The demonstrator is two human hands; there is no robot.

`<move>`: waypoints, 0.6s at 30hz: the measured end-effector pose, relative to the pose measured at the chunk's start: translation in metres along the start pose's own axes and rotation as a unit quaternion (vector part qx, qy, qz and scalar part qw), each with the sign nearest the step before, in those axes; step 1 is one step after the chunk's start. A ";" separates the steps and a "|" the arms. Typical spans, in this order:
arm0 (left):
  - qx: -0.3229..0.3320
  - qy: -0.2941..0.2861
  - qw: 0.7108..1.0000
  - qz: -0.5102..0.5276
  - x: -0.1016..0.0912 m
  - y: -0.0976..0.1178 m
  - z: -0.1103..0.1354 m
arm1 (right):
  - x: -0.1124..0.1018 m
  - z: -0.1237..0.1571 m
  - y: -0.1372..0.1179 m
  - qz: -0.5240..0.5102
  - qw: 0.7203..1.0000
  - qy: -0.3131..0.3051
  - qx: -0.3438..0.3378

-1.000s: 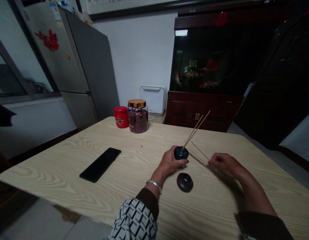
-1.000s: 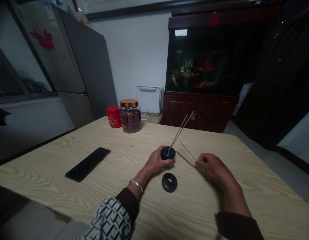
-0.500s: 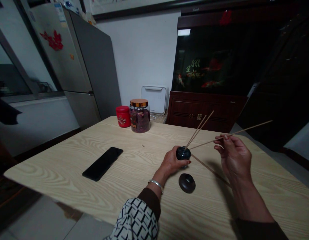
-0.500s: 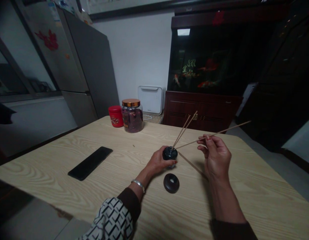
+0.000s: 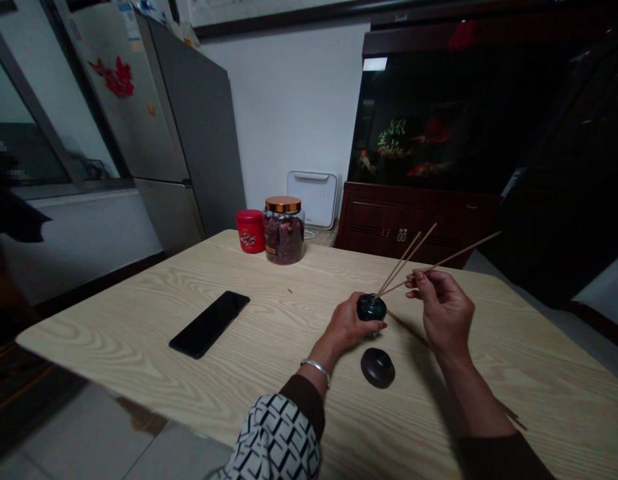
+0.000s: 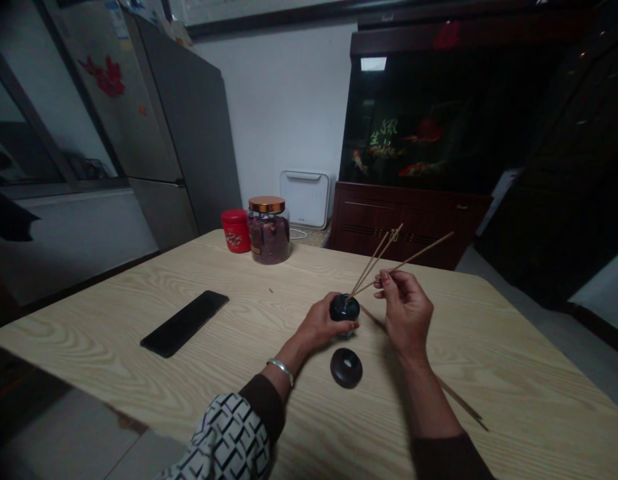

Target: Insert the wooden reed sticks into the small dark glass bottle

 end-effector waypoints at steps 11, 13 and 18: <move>0.002 -0.002 1.000 -0.002 -0.001 0.001 0.000 | 0.021 0.011 0.035 0.137 0.981 -0.119 0.070; 0.001 -0.004 1.000 -0.005 0.000 0.000 -0.001 | 0.024 0.015 0.037 0.145 0.976 -0.141 0.083; 0.000 0.000 1.000 0.006 0.001 0.000 0.000 | 0.006 0.013 0.041 0.164 0.970 -0.145 0.101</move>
Point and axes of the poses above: each hand's wrist, its own z-axis away from the middle knuckle, its own x-axis out of the palm, y = z × x, the point moved 7 cm from there along -z, towards the middle knuckle, and after that the axes turned 8 degrees about -z, right-handed, at the moved point
